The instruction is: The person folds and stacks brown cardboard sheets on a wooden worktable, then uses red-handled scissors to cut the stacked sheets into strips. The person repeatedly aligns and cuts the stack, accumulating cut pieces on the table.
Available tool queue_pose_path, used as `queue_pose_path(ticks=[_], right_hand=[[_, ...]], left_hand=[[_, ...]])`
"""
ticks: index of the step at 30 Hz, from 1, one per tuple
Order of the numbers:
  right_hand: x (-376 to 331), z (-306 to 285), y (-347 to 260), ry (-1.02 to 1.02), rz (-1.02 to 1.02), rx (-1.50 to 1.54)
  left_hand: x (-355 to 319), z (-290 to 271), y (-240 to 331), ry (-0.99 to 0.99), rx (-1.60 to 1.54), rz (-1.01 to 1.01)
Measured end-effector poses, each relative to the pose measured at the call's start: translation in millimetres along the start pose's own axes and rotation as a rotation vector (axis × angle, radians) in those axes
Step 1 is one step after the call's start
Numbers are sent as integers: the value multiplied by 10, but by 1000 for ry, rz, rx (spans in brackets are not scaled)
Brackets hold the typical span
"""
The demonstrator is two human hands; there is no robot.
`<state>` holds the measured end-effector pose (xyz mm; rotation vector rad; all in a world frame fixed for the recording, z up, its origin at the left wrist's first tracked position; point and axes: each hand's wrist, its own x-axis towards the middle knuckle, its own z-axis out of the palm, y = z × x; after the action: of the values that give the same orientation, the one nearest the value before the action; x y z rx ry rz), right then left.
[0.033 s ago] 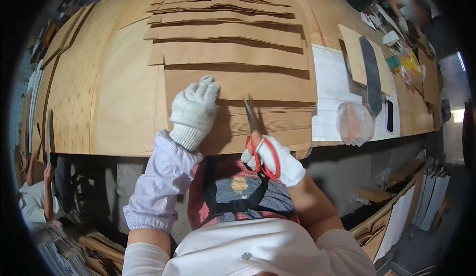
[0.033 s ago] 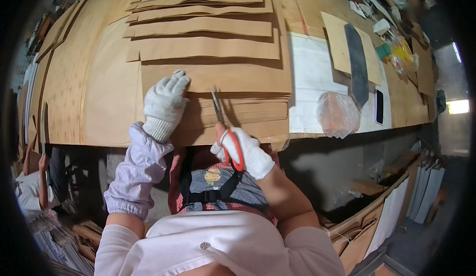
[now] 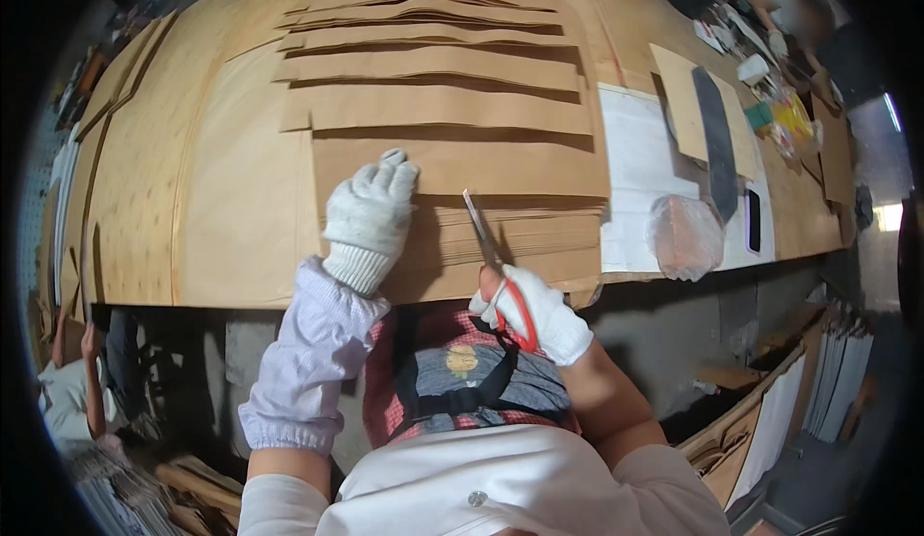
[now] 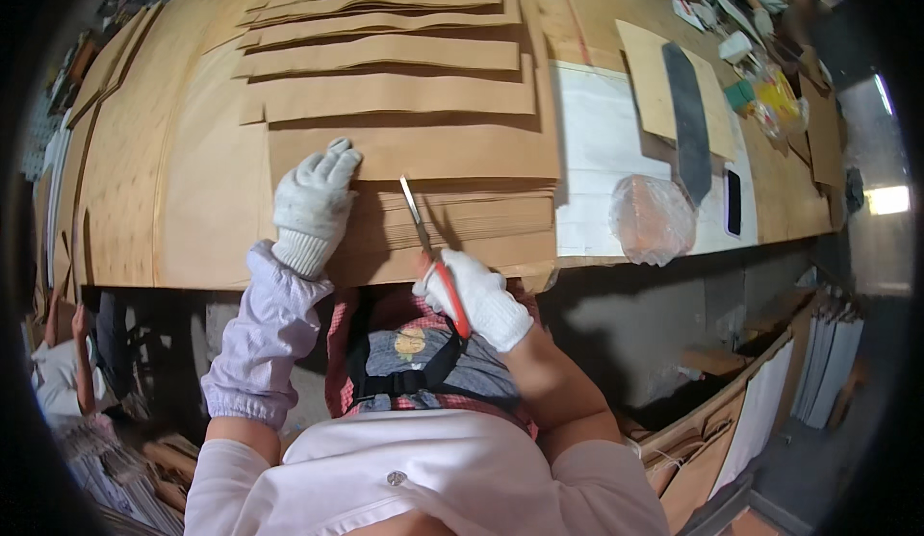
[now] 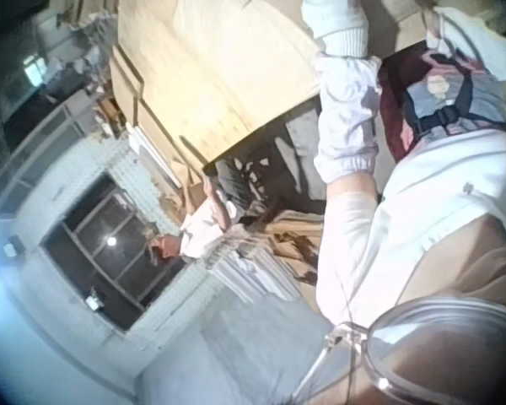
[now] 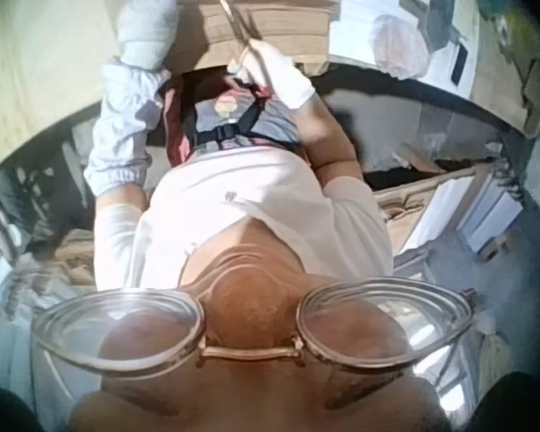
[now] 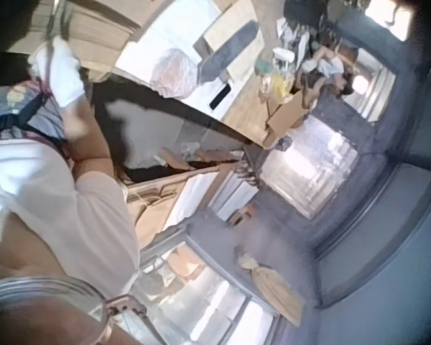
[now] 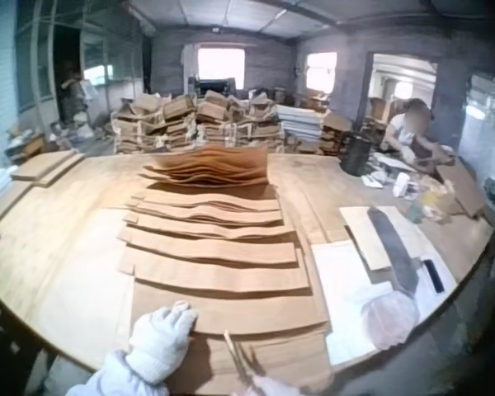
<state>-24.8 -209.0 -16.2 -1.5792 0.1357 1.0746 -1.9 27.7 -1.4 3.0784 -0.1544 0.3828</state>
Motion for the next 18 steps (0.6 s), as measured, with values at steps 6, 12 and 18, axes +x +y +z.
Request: queue_pose_path(ticks=[6,12,18], right_hand=[[-323,-525,197,248,-202,135],[-296,-669,-122,301,33,235],[-239,-340,-11,228,-242,293]], left_hand=[[-12,-32,-19,64,-7,34],[-42,-40,-25,153,27,45],[-321,-73,-334,307,-158,-295]])
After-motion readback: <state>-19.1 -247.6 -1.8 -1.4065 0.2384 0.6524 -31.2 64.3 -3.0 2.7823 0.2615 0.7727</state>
